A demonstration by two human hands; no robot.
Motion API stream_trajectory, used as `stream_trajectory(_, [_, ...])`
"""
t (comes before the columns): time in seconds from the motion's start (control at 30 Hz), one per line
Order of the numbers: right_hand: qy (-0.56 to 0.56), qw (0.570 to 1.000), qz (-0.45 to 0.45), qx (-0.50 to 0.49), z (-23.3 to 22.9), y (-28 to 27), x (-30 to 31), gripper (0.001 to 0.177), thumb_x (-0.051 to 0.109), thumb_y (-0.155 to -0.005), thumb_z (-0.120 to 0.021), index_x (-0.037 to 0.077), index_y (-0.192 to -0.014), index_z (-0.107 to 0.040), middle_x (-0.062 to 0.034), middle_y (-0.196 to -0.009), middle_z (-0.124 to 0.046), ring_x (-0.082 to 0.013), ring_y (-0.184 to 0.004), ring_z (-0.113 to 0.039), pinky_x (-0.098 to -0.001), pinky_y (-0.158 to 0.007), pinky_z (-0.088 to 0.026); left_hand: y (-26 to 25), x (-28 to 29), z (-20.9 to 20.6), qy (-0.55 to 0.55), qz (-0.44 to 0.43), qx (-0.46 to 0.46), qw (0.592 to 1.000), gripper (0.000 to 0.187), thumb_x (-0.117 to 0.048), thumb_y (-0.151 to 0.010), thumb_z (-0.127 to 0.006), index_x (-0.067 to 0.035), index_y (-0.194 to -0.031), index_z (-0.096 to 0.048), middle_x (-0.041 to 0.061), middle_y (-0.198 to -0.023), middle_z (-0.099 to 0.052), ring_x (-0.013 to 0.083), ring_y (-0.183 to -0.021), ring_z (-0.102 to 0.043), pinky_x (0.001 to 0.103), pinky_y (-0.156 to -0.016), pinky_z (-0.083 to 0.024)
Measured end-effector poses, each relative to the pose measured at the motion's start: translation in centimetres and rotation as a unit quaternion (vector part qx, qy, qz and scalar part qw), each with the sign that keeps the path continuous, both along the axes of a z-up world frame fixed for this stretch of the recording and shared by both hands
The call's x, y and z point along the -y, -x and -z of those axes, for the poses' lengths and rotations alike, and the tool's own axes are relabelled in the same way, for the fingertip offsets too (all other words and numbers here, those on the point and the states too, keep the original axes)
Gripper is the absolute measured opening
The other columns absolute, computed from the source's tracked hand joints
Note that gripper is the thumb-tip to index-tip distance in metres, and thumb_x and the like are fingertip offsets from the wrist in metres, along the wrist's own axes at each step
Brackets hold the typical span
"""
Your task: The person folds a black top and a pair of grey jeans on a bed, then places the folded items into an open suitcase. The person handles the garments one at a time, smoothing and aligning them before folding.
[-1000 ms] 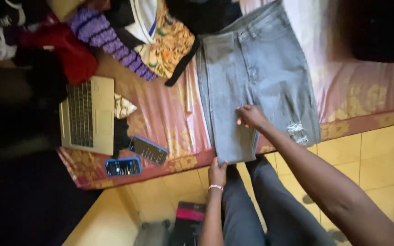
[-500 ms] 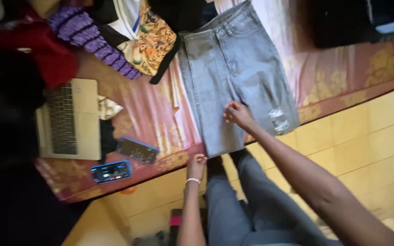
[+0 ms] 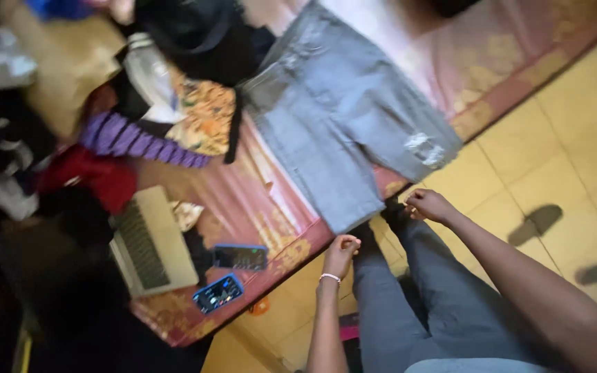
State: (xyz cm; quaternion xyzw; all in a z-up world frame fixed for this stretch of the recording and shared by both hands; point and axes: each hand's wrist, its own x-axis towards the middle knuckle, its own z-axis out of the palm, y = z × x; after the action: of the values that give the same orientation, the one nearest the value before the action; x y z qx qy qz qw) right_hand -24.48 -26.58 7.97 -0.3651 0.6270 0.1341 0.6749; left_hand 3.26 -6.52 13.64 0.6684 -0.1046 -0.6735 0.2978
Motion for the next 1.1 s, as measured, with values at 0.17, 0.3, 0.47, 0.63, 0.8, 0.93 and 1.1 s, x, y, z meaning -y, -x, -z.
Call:
stream_trajectory(0.17, [0.097,0.989,0.040,-0.101,4.1,9.6,2.9,0.027,0.025,-0.095,-0.064,0.003,-0.108,-0.068,-0.0125,-0.095,-0.073,-0.0209,-0.073,-0.072,-0.0360,-0.062,-0.060,4.8,2.1,5.3,0.034,0.044,-0.071,0.996,0.037,-0.035,-0.095,-0.072,-0.003,-0.113,-0.066,0.002,-0.098,-0.071,0.0127,-0.089,-0.069,0.029,-0.086,-0.056])
stream_trajectory(0.3, [0.183,0.968,0.094,-0.140,3.1,13.8,7.3,0.031,0.025,-0.091,-0.066,0.009,-0.117,-0.064,-0.0105,-0.098,-0.071,-0.0217,-0.076,-0.069,-0.0394,-0.065,-0.058,10.0,4.7,9.5,0.134,0.027,-0.140,0.981,0.037,-0.036,-0.099,-0.067,-0.003,-0.115,-0.066,0.004,-0.099,-0.071,0.0121,-0.092,-0.068,0.030,-0.086,-0.056])
stream_trajectory(0.47, [0.417,0.892,-0.059,-0.164,2.2,12.4,11.6,0.044,0.029,-0.087,-0.077,0.010,-0.127,-0.070,-0.0155,-0.100,-0.072,-0.0270,-0.090,-0.070,-0.0403,-0.085,-0.056,13.8,7.4,11.3,0.128,0.227,0.023,0.965,0.035,-0.026,-0.094,-0.069,-0.004,-0.122,-0.066,0.007,-0.115,-0.070,0.0184,-0.109,-0.065,0.034,-0.097,-0.051])
stream_trajectory(0.63, [0.363,0.926,-0.060,-0.083,3.2,10.9,13.8,0.047,0.038,-0.078,-0.081,0.008,-0.112,-0.068,-0.0128,-0.097,-0.072,-0.0243,-0.088,-0.070,-0.0397,-0.081,-0.056,17.6,9.4,17.5,0.109,0.061,-0.011,0.992,0.050,-0.015,-0.093,-0.068,-0.008,-0.138,-0.047,0.010,-0.133,-0.060,0.0220,-0.124,-0.059,0.037,-0.102,-0.050])
stream_trajectory(0.8, [0.216,0.957,-0.188,0.047,1.4,14.0,15.0,0.045,0.056,-0.080,-0.074,0.016,-0.102,-0.078,-0.0077,-0.092,-0.077,-0.0196,-0.084,-0.070,-0.0382,-0.077,-0.051,20.3,10.7,14.8,0.106,-0.012,0.126,0.986,0.062,-0.009,-0.108,-0.054,-0.014,-0.158,-0.019,0.008,-0.157,-0.042,0.0236,-0.126,-0.056,0.036,-0.106,-0.046])
stream_trajectory(0.93, [0.105,0.968,-0.198,0.113,-1.6,13.5,17.6,0.042,0.051,-0.095,-0.072,0.009,-0.102,-0.076,-0.0070,-0.086,-0.070,-0.0170,-0.078,-0.064,-0.0338,-0.070,-0.049,24.2,13.7,10.6,0.057,-0.369,-0.050,0.926,0.049,-0.017,-0.105,-0.067,-0.005,-0.145,-0.041,0.006,-0.125,-0.044,0.0185,-0.109,-0.049,0.037,-0.093,-0.041])
stream_trajectory(1.1, [-0.063,0.972,-0.055,0.218,-9.0,10.7,22.4,0.037,0.045,-0.097,-0.071,0.011,-0.111,-0.068,-0.0012,-0.093,-0.065,-0.0138,-0.080,-0.061,-0.0325,-0.070,-0.049,29.5,19.5,-0.4,0.115,-0.521,-0.136,0.835,0.050,-0.034,-0.100,-0.066,-0.003,-0.137,-0.055,0.005,-0.136,-0.065,0.0175,-0.125,-0.062,0.037,-0.109,-0.045])
